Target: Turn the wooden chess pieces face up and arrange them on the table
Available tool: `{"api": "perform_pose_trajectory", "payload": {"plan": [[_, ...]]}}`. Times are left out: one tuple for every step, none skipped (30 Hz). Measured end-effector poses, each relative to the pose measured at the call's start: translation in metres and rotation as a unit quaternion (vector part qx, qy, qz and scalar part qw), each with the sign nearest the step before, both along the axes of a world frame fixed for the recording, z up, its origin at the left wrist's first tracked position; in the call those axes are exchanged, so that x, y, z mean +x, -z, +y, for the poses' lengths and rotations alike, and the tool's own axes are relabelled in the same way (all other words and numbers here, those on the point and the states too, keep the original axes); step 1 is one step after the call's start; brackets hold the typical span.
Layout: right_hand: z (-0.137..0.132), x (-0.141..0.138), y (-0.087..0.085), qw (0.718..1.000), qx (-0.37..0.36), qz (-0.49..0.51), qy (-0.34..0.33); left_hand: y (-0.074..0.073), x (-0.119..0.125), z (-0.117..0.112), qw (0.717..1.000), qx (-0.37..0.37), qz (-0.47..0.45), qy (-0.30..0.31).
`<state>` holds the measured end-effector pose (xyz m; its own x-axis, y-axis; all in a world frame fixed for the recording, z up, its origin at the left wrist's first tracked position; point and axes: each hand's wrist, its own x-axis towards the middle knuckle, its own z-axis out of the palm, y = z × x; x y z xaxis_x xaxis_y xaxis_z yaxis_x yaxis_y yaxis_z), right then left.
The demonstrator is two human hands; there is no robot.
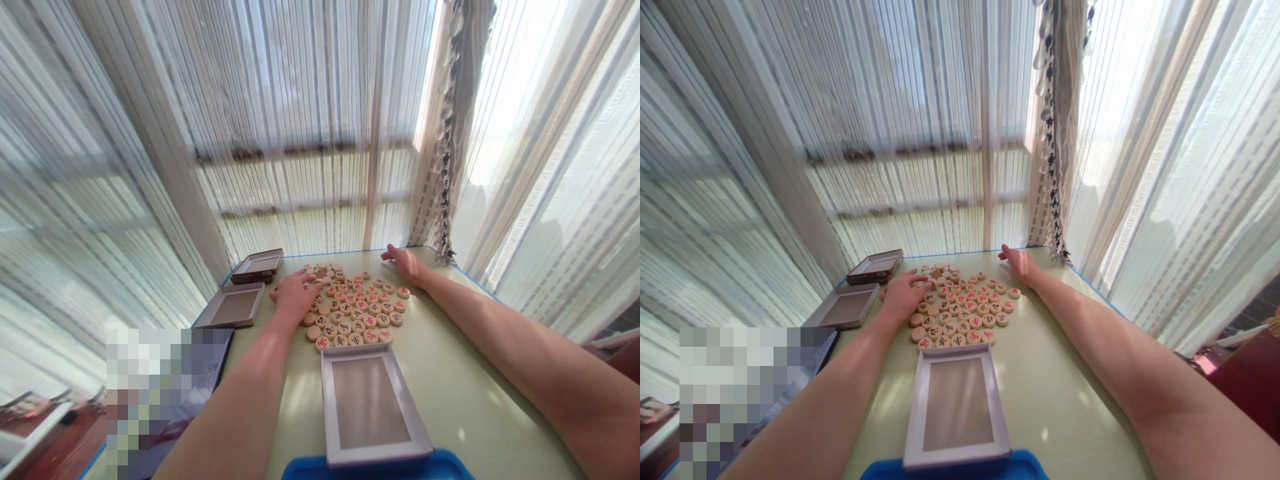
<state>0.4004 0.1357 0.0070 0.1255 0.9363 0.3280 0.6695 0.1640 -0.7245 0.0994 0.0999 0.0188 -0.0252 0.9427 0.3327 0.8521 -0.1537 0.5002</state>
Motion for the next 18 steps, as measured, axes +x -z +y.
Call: {"api": "perform_pose_trajectory", "payload": {"plan": [[0.000,0.000,0.000,1.000,-0.004,0.002,0.001,0.000,0.001,-0.001,1.000,0.000,0.011,0.010],[0.000,0.000,0.000,1.000,-0.008,0.003,0.002,-0.001,0.001,-0.001,1.000,-0.006,0.021,0.015],[0.001,0.001,0.000,1.000,-0.011,0.004,0.003,-0.001,0.002,-0.002,0.999,-0.013,0.029,0.015],[0.001,0.001,0.000,1.000,-0.013,0.004,0.004,-0.001,0.003,-0.003,0.999,-0.016,0.034,0.012],[0.001,0.001,0.000,1.000,-0.014,0.004,0.004,-0.001,0.004,-0.003,0.999,-0.013,0.036,0.008],[0.001,0.001,0.000,1.000,-0.014,0.003,0.005,-0.001,0.006,-0.004,0.999,-0.005,0.037,0.008],[0.001,0.001,0.000,1.000,-0.014,0.003,0.008,-0.001,0.007,-0.005,0.999,0.006,0.038,0.016],[0.001,0.001,0.000,1.000,-0.013,0.004,0.011,0.000,0.008,-0.007,0.999,0.016,0.041,0.030],[0.001,0.001,0.001,1.000,-0.013,0.005,0.013,0.000,0.010,-0.008,0.997,0.023,0.048,0.050],[0.002,0.001,0.001,1.000,-0.013,0.007,0.017,0.001,0.011,-0.009,0.996,0.026,0.057,0.069],[0.002,0.001,0.001,1.000,-0.012,0.008,0.018,0.001,0.013,-0.009,0.994,0.028,0.067,0.084],[0.002,0.001,0.001,1.000,-0.012,0.007,0.018,0.002,0.013,-0.010,0.992,0.028,0.075,0.092],[0.003,0.001,0.002,1.000,-0.012,0.007,0.018,0.002,0.014,-0.010,0.992,0.027,0.080,0.094],[0.003,0.002,0.002,1.000,-0.013,0.007,0.017,0.003,0.014,-0.009,0.992,0.022,0.080,0.090],[0.003,0.002,0.001,1.000,-0.014,0.006,0.017,0.003,0.013,-0.009,0.994,0.013,0.075,0.084],[0.003,0.001,0.001,1.000,-0.017,0.005,0.019,0.003,0.012,-0.007,0.995,0.003,0.068,0.078],[0.002,0.001,0.001,1.000,-0.019,0.004,0.022,0.003,0.011,-0.006,0.996,-0.007,0.061,0.070],[0.002,0.001,0.000,0.999,-0.020,0.002,0.025,0.003,0.010,-0.005,0.996,-0.013,0.058,0.061]]}}
